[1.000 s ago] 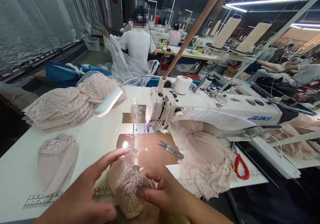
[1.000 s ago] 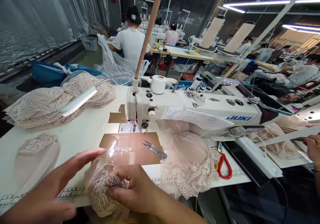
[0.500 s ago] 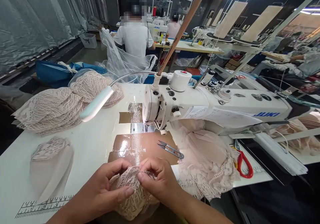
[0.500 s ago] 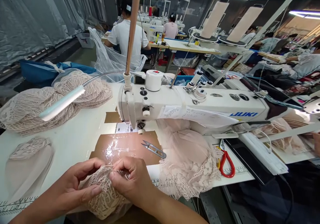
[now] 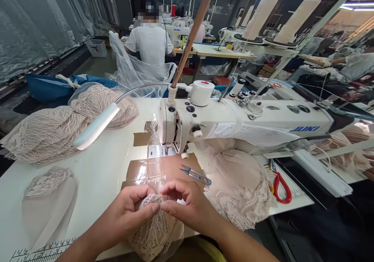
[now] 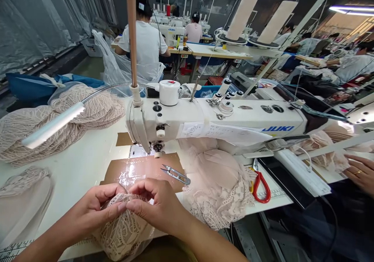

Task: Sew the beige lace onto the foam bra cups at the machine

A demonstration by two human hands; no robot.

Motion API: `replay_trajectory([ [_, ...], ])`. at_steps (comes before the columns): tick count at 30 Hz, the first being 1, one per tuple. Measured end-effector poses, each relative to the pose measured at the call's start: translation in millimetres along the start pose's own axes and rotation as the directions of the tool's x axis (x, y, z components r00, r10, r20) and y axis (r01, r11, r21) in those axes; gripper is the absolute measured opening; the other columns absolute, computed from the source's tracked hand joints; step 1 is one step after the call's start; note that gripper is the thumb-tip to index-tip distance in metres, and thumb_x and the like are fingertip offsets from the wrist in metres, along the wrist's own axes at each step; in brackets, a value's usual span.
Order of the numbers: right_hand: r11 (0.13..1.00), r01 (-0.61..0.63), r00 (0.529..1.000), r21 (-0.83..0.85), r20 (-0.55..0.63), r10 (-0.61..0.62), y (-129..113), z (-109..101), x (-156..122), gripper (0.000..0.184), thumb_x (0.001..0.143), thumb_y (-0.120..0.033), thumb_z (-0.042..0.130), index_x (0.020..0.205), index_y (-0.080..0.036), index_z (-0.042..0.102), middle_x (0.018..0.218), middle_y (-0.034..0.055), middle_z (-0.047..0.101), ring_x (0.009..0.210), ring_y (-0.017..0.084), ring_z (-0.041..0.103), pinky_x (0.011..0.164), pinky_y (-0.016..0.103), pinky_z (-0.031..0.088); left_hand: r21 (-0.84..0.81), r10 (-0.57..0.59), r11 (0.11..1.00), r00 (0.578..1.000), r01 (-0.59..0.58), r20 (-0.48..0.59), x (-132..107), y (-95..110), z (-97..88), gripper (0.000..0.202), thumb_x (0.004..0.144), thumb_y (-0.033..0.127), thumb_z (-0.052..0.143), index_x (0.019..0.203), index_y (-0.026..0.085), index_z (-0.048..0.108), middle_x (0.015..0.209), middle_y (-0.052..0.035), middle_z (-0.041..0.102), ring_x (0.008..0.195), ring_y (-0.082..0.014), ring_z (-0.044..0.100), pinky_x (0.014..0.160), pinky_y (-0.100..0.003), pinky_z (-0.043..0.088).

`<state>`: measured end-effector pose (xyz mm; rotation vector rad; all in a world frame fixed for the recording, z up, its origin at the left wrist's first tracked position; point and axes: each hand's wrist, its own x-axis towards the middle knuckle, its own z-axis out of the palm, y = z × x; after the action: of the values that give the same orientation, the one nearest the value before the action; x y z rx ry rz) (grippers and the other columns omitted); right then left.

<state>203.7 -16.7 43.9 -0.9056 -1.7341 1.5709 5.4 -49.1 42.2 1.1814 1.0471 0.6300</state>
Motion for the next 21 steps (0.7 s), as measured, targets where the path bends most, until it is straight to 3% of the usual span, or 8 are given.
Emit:
replay_trajectory([
  [3, 0.995, 0.025, 1.000, -0.096, 0.010, -0.024, -5.5, -1.1, 1.1, 0.012, 0.080, -0.020, 0.062, 0.069, -0.016, 0.062, 0.060, -0.0048, 0.053, 0.058, 0.008, 0.044, 0.054, 0.019, 0.033, -0.007, 0.040, 0.999, 0.999, -0.040, 0.027, -0.3, 3.3, 2.2, 0.026, 0.087, 0.038, 0.060, 0.075, 0.016, 0.052, 0.070, 0.0034, 0.045, 0.064, -0.0095, 0.037, 0.057, -0.019, 0.032],
  [8, 1.000, 0.017, 1.000, -0.019, 0.017, -0.017, -13.0, -1.4, -0.3, 0.011, 0.077, -0.021, 0.061, 0.067, -0.016, 0.060, 0.060, -0.0050, 0.050, 0.056, 0.008, 0.041, 0.054, 0.020, 0.032, -0.062, 0.062, 0.997, 0.990, -0.054, 0.124, -2.7, 9.5, -0.8, 0.022, 0.084, 0.038, 0.064, 0.087, 0.017, 0.057, 0.073, 0.0028, 0.048, 0.064, -0.0099, 0.040, 0.057, -0.020, 0.033],
  [11, 0.998, 0.001, 1.000, 0.058, 0.024, -0.003, -10.0, -0.6, 0.5, 0.014, 0.078, -0.024, 0.061, 0.066, -0.017, 0.058, 0.060, -0.0049, 0.049, 0.056, 0.008, 0.039, 0.054, 0.020, 0.033, -0.068, 0.062, 0.996, 0.994, -0.057, 0.087, 2.4, 7.5, 2.1, 0.026, 0.085, 0.039, 0.063, 0.077, 0.015, 0.060, 0.065, 0.0031, 0.046, 0.061, -0.0093, 0.038, 0.056, -0.020, 0.031],
  [14, 0.988, -0.056, 0.998, 0.145, 0.044, 0.050, -0.8, -0.4, 5.2, 0.020, 0.079, -0.032, 0.063, 0.068, -0.017, 0.056, 0.060, -0.0051, 0.046, 0.055, 0.008, 0.038, 0.052, 0.020, 0.032, -0.239, 0.023, 0.971, 0.999, -0.017, 0.022, 10.8, -0.1, 10.1, 0.035, 0.078, 0.043, 0.070, 0.066, 0.013, 0.056, 0.060, 0.0030, 0.047, 0.057, -0.0086, 0.040, 0.054, -0.019, 0.033],
  [18, 0.979, -0.121, 0.993, 0.163, 0.001, 0.122, 10.3, -11.8, 8.9, 0.022, 0.079, -0.038, 0.065, 0.077, -0.016, 0.060, 0.068, -0.0023, 0.053, 0.061, 0.010, 0.047, 0.057, 0.022, 0.038, -0.513, -0.181, 0.855, 0.971, 0.077, -0.157, 7.2, -5.5, 0.1, 0.039, 0.064, 0.045, 0.078, 0.067, 0.016, 0.053, 0.057, 0.0026, 0.054, 0.049, -0.0100, 0.047, 0.047, -0.021, 0.037],
  [20, 0.988, -0.110, 0.990, 0.111, -0.074, 0.119, 12.4, -24.0, 5.9, 0.019, 0.081, -0.035, 0.063, 0.082, -0.016, 0.061, 0.076, 0.0001, 0.058, 0.068, 0.012, 0.051, 0.063, 0.023, 0.041, -0.467, -0.208, 0.884, 0.901, 0.008, -0.380, -4.2, -1.0, -20.9, 0.036, 0.063, 0.044, 0.078, 0.077, 0.017, 0.059, 0.062, 0.0015, 0.060, 0.053, -0.0141, 0.053, 0.049, -0.023, 0.043],
  [21, 0.992, -0.104, 0.988, 0.067, -0.111, 0.111, 12.5, -30.6, 3.5, 0.016, 0.082, -0.033, 0.062, 0.083, -0.017, 0.062, 0.079, 0.0006, 0.059, 0.070, 0.013, 0.052, 0.065, 0.024, 0.042, -0.377, -0.183, 0.926, 0.841, -0.027, -0.510, -10.4, 2.7, -33.3, 0.036, 0.063, 0.043, 0.077, 0.082, 0.017, 0.061, 0.064, 0.0013, 0.062, 0.056, -0.0158, 0.056, 0.051, -0.024, 0.044],
])
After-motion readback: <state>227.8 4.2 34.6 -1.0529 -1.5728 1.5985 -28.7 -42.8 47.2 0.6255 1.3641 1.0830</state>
